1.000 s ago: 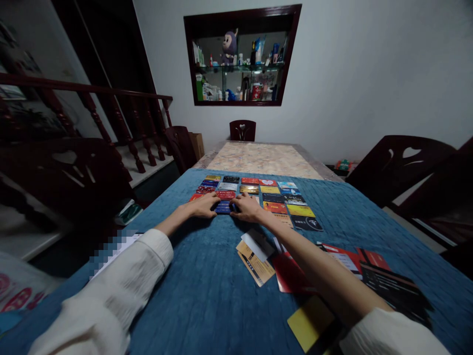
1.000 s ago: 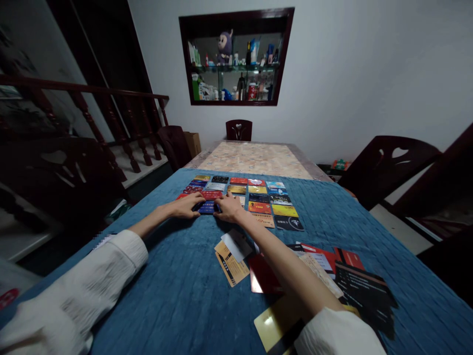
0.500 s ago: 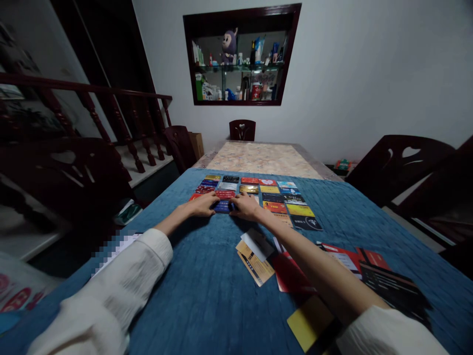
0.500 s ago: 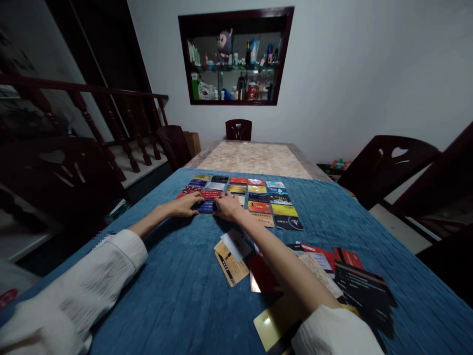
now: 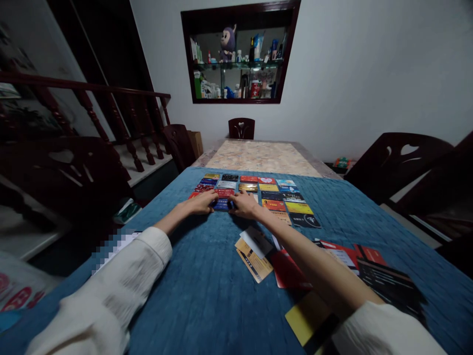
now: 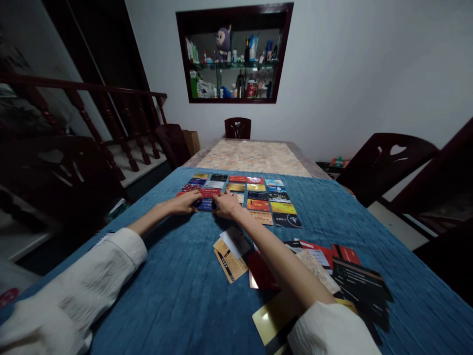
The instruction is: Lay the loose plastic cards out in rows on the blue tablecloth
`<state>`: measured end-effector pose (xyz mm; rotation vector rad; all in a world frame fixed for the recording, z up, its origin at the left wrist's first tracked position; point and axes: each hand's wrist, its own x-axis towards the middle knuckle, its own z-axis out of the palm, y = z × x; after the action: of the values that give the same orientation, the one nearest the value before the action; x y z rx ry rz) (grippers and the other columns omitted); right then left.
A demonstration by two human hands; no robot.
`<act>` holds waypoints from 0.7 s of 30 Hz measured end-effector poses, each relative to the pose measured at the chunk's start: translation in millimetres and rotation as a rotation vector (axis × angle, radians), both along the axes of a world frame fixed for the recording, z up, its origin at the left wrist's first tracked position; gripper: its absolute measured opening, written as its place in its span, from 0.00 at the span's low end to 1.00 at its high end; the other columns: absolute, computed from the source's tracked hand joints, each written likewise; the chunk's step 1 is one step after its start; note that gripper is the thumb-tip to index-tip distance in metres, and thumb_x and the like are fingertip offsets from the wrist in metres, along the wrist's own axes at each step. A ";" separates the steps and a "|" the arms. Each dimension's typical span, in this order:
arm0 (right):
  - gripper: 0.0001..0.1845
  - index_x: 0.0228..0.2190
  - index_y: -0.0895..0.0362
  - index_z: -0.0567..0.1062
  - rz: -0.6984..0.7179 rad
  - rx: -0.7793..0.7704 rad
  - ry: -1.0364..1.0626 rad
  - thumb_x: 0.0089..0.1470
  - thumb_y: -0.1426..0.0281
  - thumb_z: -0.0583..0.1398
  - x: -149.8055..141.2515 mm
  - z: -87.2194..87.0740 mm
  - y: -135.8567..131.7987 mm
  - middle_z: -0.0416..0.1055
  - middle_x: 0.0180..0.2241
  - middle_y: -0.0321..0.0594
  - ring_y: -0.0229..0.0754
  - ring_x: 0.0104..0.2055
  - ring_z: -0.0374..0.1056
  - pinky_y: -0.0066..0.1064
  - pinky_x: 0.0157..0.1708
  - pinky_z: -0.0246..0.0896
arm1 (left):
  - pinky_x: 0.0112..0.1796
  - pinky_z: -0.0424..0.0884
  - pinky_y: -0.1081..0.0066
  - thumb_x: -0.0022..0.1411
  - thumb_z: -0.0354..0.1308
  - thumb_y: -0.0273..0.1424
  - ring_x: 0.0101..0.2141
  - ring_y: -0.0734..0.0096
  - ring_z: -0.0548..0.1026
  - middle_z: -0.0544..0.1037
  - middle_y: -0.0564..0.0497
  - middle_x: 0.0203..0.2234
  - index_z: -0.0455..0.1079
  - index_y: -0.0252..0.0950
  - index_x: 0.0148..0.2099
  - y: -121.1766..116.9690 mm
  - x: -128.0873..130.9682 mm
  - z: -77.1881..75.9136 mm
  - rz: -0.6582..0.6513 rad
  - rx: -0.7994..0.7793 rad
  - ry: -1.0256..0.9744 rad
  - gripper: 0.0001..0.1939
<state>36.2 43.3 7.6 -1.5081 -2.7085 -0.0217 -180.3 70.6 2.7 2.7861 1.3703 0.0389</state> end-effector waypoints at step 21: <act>0.26 0.56 0.50 0.69 0.007 0.054 0.005 0.58 0.58 0.60 5.3 -6.2 -3.1 0.68 0.55 0.49 0.58 0.58 0.56 0.48 0.50 0.58 | 0.42 0.70 0.64 0.53 0.60 0.25 0.47 0.53 0.72 0.71 0.41 0.47 0.71 0.35 0.48 -13.8 11.9 13.3 0.012 0.070 0.148 0.18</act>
<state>41.5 40.1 1.4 -1.4827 -2.6861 -0.0896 -168.4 56.8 16.0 2.8905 1.4437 -0.1233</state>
